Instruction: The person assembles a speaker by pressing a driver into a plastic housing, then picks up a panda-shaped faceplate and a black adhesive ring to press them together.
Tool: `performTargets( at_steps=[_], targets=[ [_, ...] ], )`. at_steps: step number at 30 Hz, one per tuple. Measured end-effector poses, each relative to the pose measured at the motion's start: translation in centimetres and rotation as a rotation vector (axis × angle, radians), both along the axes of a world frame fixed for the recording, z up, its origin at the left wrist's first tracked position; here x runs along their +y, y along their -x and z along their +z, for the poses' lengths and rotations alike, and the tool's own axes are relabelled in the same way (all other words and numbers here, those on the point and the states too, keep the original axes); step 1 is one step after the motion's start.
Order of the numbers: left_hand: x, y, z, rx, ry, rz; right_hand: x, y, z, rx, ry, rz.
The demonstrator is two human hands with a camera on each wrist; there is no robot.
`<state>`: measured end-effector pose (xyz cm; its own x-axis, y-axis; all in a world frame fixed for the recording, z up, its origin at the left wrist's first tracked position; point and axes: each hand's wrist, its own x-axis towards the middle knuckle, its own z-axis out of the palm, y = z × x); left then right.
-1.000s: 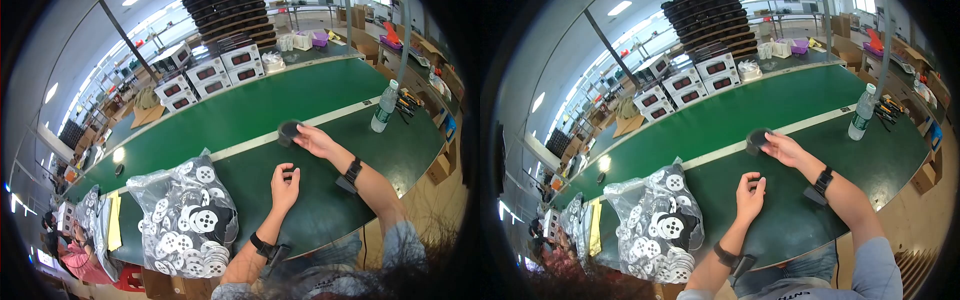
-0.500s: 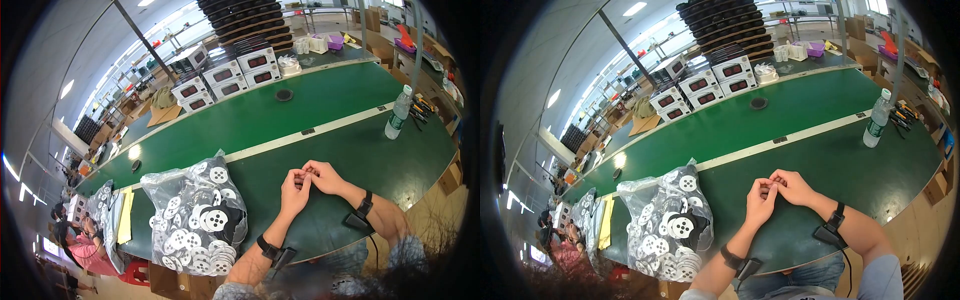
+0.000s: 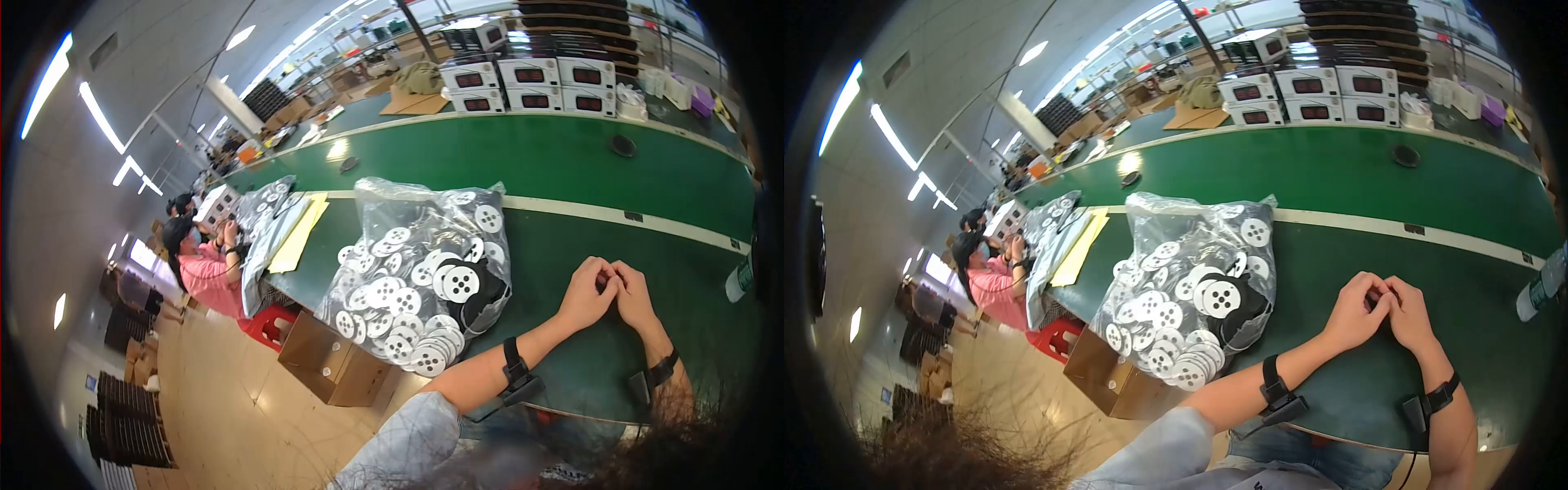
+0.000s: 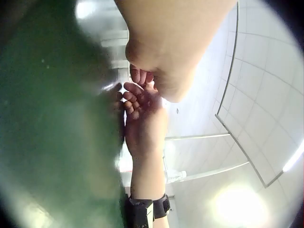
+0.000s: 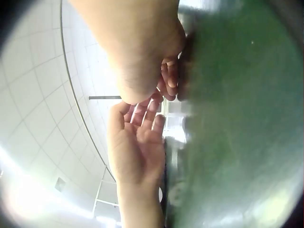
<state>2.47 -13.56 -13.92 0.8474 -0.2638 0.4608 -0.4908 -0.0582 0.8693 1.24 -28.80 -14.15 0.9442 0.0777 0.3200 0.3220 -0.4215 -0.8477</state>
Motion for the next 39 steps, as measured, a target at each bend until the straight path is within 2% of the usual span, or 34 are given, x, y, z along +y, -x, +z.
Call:
performTargets(
  at_steps=[4,5,7,9,11,15,16,19,29,32,35,36,38,39],
  targets=[
    [1.2,0.4,3.7,-0.213,-0.001,0.035,0.2,0.5,0.2,-0.097,0.093,0.094],
    [1.9,0.8,4.9,-0.243,-0.025,0.053,0.4,0.6,0.0,-0.072,0.053,0.092],
    [3.4,2.1,7.5,-0.216,0.008,0.053,0.3,0.7,0.4,0.005,0.139,0.052],
    [5.9,2.9,9.3,-0.429,-0.138,0.131,0.7,1.3,1.8,0.042,0.134,0.064],
    [9.5,4.1,10.7,-0.457,-0.330,0.167,0.6,1.3,1.9,0.080,0.131,0.059],
    [17.9,4.3,10.6,-0.360,-0.703,0.473,0.5,1.4,1.9,0.068,0.138,0.072],
    [20.3,3.8,10.0,-0.317,-0.760,0.499,0.5,1.4,1.9,0.081,0.120,0.078],
    [24.5,3.7,9.4,-0.207,-0.903,0.410,0.4,1.4,1.6,0.059,0.110,0.085],
    [24.9,3.6,9.2,-0.342,-0.735,0.434,0.2,1.2,1.4,0.026,0.118,0.090],
    [24.9,4.4,10.8,-0.079,-0.656,0.458,0.5,1.1,1.1,0.025,0.121,0.094],
    [24.4,5.7,13.3,-0.114,-0.447,0.417,0.7,1.5,2.3,0.075,0.115,0.077],
    [23.4,6.1,13.7,-0.139,-0.293,0.365,0.9,1.7,2.5,0.099,0.112,0.070],
    [19.5,6.7,14.4,-0.243,-0.167,0.332,1.3,1.9,2.2,-0.110,0.019,0.005],
    [17.0,7.2,14.3,-0.159,-0.122,0.313,1.7,2.0,2.0,-0.213,-0.029,-0.023]
  ],
)
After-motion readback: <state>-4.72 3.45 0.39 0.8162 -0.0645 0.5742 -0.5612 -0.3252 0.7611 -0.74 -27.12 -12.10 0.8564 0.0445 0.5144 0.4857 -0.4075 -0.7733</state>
